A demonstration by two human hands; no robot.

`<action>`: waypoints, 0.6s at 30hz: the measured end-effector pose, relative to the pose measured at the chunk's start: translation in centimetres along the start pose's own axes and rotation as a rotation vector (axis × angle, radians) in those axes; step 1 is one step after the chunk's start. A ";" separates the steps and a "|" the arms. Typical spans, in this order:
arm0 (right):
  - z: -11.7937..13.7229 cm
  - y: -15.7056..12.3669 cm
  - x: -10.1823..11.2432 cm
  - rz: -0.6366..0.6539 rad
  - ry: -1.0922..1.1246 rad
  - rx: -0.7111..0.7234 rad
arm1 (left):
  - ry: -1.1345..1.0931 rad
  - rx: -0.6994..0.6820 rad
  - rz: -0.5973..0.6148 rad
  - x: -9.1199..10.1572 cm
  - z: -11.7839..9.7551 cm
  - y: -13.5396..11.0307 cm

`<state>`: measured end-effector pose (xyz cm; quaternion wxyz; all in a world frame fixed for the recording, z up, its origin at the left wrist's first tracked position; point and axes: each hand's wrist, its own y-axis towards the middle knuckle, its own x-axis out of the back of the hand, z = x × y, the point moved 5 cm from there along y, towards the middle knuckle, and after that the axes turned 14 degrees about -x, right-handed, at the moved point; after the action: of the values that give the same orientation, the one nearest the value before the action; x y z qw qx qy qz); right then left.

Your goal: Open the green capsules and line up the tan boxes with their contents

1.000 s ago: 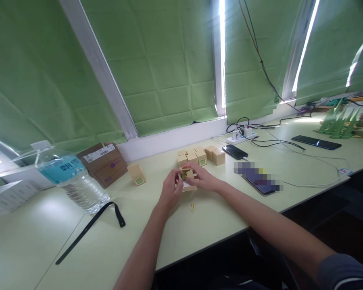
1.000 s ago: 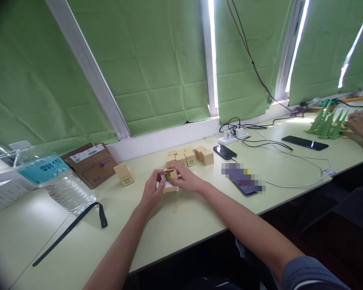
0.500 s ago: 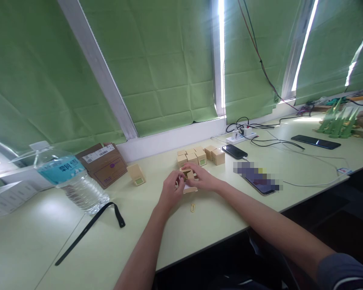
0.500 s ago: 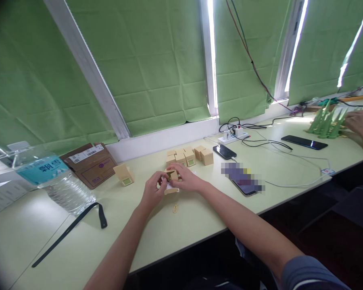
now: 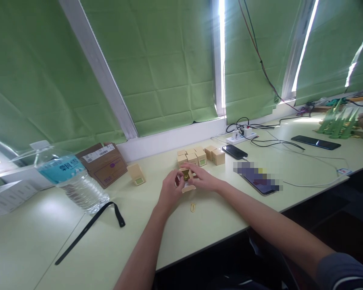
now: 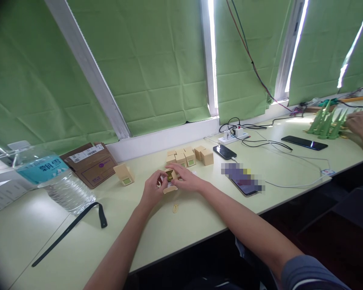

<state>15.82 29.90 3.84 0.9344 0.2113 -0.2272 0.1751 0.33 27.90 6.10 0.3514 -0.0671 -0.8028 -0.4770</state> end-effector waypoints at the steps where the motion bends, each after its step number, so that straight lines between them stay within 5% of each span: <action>1: 0.0 0.0 0.1 -0.004 -0.007 0.003 | 0.006 -0.002 0.002 0.0 0.1 0.0; 18: -0.2 0.0 0.1 -0.042 -0.041 -0.002 | 0.042 -0.099 -0.019 0.2 0.2 -0.1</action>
<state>15.95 30.02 3.73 0.9333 0.2187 -0.2417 0.1507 -0.02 27.93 6.09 0.3598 -0.0670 -0.7713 -0.5207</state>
